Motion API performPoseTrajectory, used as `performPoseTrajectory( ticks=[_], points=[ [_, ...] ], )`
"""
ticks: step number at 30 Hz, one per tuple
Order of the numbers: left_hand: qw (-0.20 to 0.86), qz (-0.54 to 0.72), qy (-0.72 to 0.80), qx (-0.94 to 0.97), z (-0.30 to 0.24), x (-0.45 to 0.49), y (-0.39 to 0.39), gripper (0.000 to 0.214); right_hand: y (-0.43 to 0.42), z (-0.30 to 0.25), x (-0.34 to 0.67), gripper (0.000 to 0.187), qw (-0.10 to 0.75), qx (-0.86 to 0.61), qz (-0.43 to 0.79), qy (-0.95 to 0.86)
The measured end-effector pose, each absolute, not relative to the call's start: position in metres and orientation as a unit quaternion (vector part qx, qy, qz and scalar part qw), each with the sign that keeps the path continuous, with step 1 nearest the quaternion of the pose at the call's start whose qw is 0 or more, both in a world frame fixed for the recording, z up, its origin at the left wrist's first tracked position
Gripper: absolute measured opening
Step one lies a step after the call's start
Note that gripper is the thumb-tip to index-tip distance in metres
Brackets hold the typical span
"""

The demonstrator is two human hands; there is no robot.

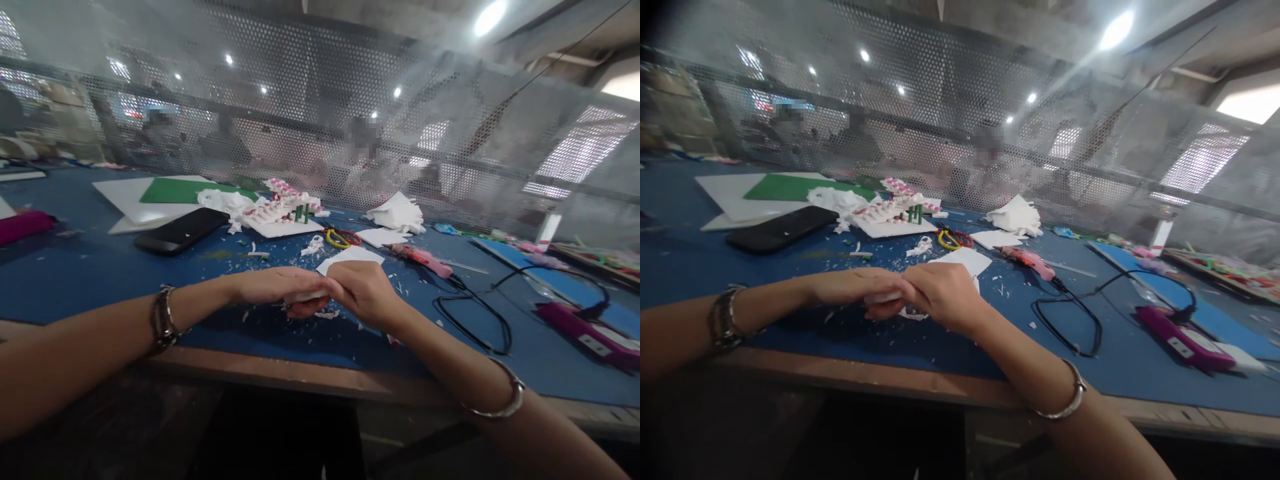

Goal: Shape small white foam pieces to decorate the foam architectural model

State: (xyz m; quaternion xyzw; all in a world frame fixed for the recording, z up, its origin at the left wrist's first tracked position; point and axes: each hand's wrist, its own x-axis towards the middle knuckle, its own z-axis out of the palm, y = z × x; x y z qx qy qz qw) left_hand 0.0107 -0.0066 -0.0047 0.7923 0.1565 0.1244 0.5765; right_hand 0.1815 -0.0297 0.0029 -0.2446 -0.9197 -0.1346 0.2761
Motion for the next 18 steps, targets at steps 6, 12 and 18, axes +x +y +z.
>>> performPoseTrajectory(
  ticks=[6, 12, 18],
  points=[
    [0.532, 0.138, 0.143, 0.823, -0.0027, 0.0128, -0.0073, 0.027, -0.0308, 0.0037, 0.1816, 0.034, 0.240, -0.317, -0.116, -0.910],
    [0.477, 0.209, 0.180, 0.835, -0.0099, 0.0159, -0.0041, 0.029, -0.0299, 0.0049, 0.1795, 0.034, 0.234, -0.377, -0.157, -0.882],
    [0.514, 0.228, 0.168, 0.810, -0.0108, 0.0183, -0.0097, 0.026, -0.0324, 0.0014, 0.1792, 0.031, 0.255, -0.393, -0.106, -0.877]
  ],
)
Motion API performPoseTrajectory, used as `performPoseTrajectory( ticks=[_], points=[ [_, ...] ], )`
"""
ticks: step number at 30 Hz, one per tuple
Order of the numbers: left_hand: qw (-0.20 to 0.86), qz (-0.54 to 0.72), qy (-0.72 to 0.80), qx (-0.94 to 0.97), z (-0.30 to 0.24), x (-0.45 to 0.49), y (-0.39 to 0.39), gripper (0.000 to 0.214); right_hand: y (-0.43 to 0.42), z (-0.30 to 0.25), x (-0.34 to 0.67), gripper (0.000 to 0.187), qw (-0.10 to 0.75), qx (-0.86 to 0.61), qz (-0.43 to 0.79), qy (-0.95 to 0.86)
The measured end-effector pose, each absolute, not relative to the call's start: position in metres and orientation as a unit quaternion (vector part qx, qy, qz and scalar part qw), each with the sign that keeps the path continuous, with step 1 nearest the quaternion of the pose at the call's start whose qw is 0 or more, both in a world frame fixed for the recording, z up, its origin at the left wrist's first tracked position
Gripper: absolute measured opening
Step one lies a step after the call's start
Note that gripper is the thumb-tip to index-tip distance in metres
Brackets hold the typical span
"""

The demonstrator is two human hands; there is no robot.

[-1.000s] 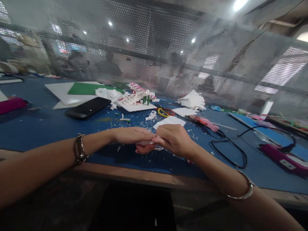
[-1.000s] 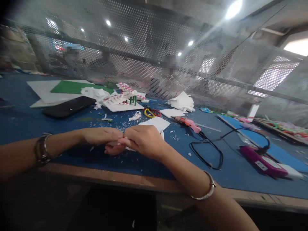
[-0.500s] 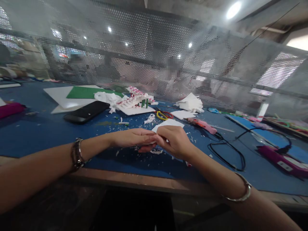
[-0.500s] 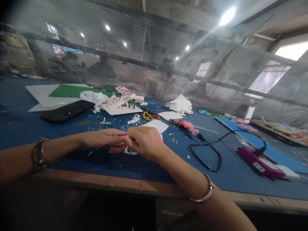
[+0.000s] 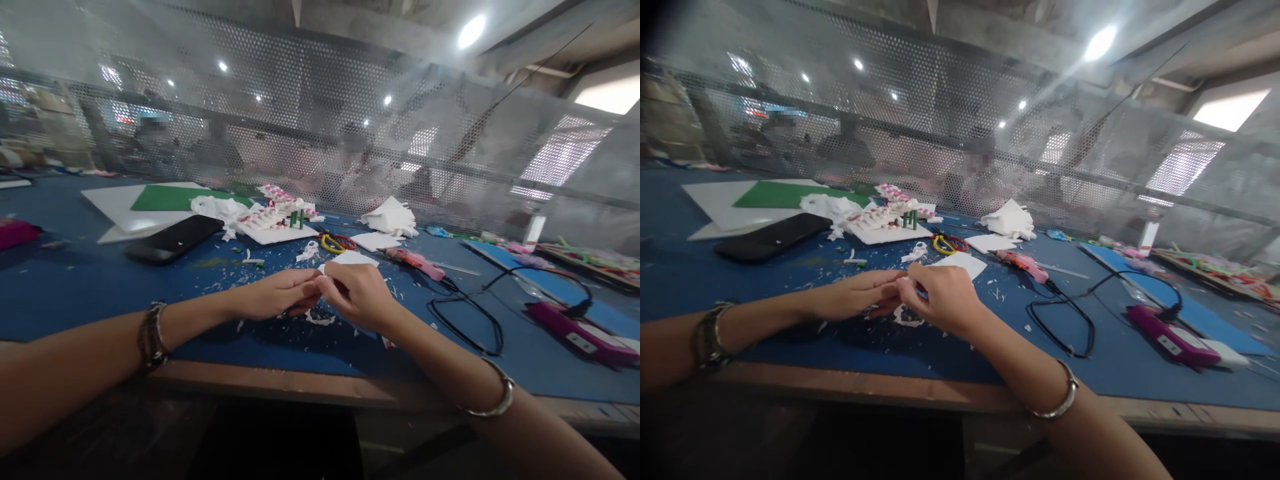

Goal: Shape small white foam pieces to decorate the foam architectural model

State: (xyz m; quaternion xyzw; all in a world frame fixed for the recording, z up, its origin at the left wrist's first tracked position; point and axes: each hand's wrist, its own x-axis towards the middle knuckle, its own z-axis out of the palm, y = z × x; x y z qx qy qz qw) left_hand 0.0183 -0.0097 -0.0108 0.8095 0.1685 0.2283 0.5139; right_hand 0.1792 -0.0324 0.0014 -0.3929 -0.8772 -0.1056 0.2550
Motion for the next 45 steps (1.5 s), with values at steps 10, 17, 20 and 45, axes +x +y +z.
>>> performPoseTrajectory(
  ticks=[10, 17, 20, 45],
  points=[
    [0.577, 0.296, 0.139, 0.748, -0.016, 0.013, 0.006, 0.027, 0.032, 0.049, 0.184, 0.038, 0.055, -0.557, -0.128, -0.819],
    [0.596, 0.312, 0.133, 0.728, -0.012, 0.011, 0.003, 0.026, 0.107, 0.033, 0.186, 0.029, -0.106, -0.646, -0.090, -0.751],
    [0.628, 0.312, 0.105, 0.705, -0.013, 0.010, 0.003, 0.026, 0.121, 0.025, 0.183, 0.029, -0.149, -0.656, -0.077, -0.736],
    [0.314, 0.379, 0.224, 0.841, -0.004, 0.008, -0.010, 0.014, 0.005, 0.030, 0.214, 0.016, 0.101, -0.598, -0.151, -0.780]
  ],
)
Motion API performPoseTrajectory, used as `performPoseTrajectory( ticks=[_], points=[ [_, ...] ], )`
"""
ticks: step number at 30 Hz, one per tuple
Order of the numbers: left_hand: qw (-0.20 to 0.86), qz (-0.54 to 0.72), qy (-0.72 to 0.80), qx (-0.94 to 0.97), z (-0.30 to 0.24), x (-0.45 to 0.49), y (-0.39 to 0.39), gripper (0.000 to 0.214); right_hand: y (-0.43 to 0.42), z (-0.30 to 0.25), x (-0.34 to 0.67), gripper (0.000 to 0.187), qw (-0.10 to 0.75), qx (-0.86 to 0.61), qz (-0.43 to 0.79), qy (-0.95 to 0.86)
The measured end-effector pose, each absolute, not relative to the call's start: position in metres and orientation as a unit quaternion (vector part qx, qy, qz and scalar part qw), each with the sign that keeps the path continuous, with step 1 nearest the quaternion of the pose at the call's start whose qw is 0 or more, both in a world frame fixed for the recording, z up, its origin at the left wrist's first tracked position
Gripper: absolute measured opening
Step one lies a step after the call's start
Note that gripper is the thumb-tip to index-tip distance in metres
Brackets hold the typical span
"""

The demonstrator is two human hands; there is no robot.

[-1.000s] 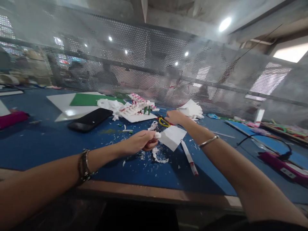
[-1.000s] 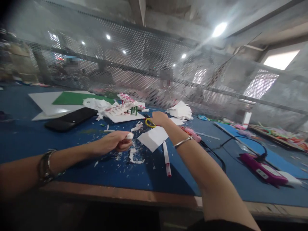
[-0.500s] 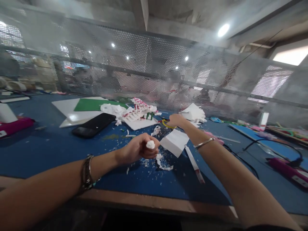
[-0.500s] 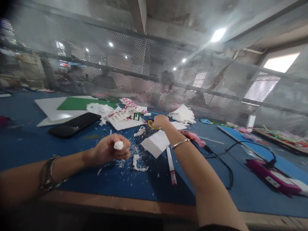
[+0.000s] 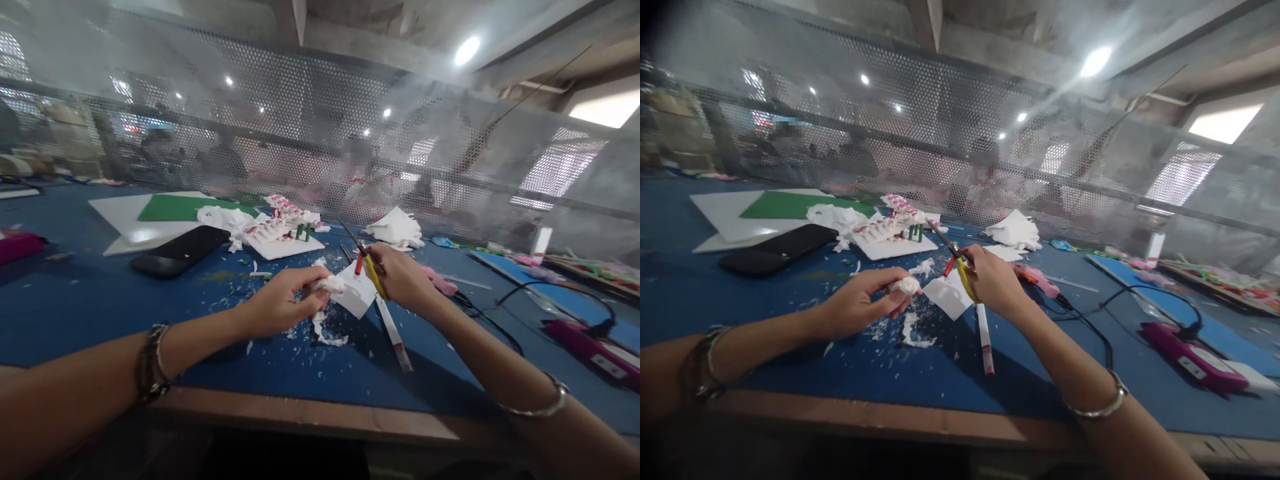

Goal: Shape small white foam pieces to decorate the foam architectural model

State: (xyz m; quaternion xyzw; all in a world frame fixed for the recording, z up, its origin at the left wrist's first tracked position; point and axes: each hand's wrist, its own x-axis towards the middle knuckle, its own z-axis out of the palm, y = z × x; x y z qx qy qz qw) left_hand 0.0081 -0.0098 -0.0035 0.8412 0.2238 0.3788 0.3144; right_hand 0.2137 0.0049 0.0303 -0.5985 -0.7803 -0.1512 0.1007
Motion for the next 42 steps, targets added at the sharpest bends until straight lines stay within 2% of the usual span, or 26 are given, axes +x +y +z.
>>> performPoseTrajectory(
  ticks=[5, 8, 13, 16, 20, 24, 27, 32, 39, 42],
  points=[
    [0.301, 0.406, 0.174, 0.845, -0.010, 0.010, -0.006, 0.022, 0.004, 0.018, 0.222, 0.011, 0.250, -0.511, -0.128, -0.812],
    [0.298, 0.431, 0.143, 0.840, -0.012, 0.011, -0.005, 0.025, 0.002, 0.014, 0.223, 0.011, 0.267, -0.489, -0.140, -0.819],
    [0.307, 0.451, 0.132, 0.828, -0.011, 0.011, -0.007, 0.011, -0.004, 0.012, 0.224, 0.019, 0.265, -0.462, -0.154, -0.833],
    [0.345, 0.453, 0.147, 0.809, -0.010, 0.012, -0.006, 0.012, -0.006, 0.013, 0.224, 0.022, 0.263, -0.442, -0.189, -0.836],
    [0.398, 0.449, 0.157, 0.784, -0.013, 0.013, -0.003, 0.012, -0.010, 0.012, 0.220, 0.030, 0.238, -0.397, -0.268, -0.845],
    [0.391, 0.452, 0.196, 0.777, -0.015, 0.014, -0.003, 0.015, -0.016, 0.009, 0.212, 0.033, 0.194, -0.383, -0.301, -0.852],
    [0.358, 0.445, 0.228, 0.788, -0.014, 0.013, -0.004, 0.017, -0.020, 0.009, 0.207, 0.032, 0.165, -0.411, -0.281, -0.851],
    [0.238, 0.419, 0.244, 0.841, -0.014, 0.010, -0.002, 0.015, -0.025, 0.012, 0.202, 0.034, 0.129, -0.466, -0.226, -0.846],
    [0.209, 0.411, 0.274, 0.844, -0.013, 0.013, -0.001, 0.014, -0.031, 0.012, 0.193, 0.048, 0.059, -0.512, -0.197, -0.834],
    [0.189, 0.409, 0.298, 0.842, -0.013, 0.015, -0.001, 0.020, -0.032, 0.012, 0.187, 0.052, 0.045, -0.527, -0.173, -0.831]
  ],
)
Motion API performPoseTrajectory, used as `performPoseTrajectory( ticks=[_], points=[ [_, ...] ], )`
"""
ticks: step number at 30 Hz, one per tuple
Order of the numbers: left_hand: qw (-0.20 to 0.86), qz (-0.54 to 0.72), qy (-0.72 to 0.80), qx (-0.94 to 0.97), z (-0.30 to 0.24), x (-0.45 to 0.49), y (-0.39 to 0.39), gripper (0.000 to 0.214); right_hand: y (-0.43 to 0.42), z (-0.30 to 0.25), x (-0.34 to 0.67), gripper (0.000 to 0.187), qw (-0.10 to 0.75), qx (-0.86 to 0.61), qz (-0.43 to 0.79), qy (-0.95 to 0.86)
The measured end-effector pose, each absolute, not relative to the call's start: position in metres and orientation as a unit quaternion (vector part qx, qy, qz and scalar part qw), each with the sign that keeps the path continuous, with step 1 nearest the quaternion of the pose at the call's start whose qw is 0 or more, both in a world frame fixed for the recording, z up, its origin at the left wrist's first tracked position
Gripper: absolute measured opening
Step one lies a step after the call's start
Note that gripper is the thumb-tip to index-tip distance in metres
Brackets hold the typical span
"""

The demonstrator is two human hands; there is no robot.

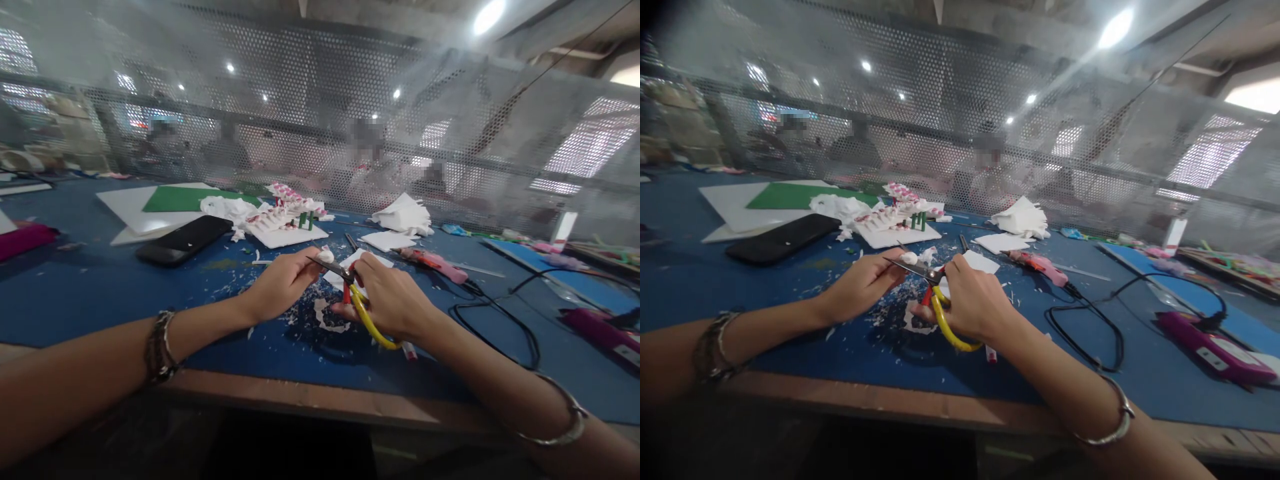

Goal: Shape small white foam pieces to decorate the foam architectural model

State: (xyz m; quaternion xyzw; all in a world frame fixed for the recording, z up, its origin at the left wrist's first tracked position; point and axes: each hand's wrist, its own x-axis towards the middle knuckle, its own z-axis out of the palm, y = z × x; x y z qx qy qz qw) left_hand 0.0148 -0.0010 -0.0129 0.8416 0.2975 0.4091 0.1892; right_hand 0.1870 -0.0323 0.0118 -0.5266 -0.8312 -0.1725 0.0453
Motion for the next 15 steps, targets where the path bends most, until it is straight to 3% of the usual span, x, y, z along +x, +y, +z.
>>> performPoseTrajectory(
  ticks=[5, 11, 15],
  points=[
    [0.128, 0.393, 0.345, 0.843, -0.0159, 0.0162, 0.0011, 0.023, -0.0348, 0.0128, 0.1787, 0.055, 0.035, -0.555, -0.124, -0.822],
    [0.077, 0.367, 0.397, 0.838, -0.0200, 0.0173, 0.0041, 0.020, -0.0327, 0.0125, 0.1787, 0.041, 0.025, -0.576, -0.112, -0.809],
    [0.111, 0.375, 0.395, 0.831, -0.0182, 0.0190, 0.0022, 0.021, -0.0302, 0.0096, 0.1789, 0.045, 0.042, -0.560, -0.091, -0.822]
  ],
)
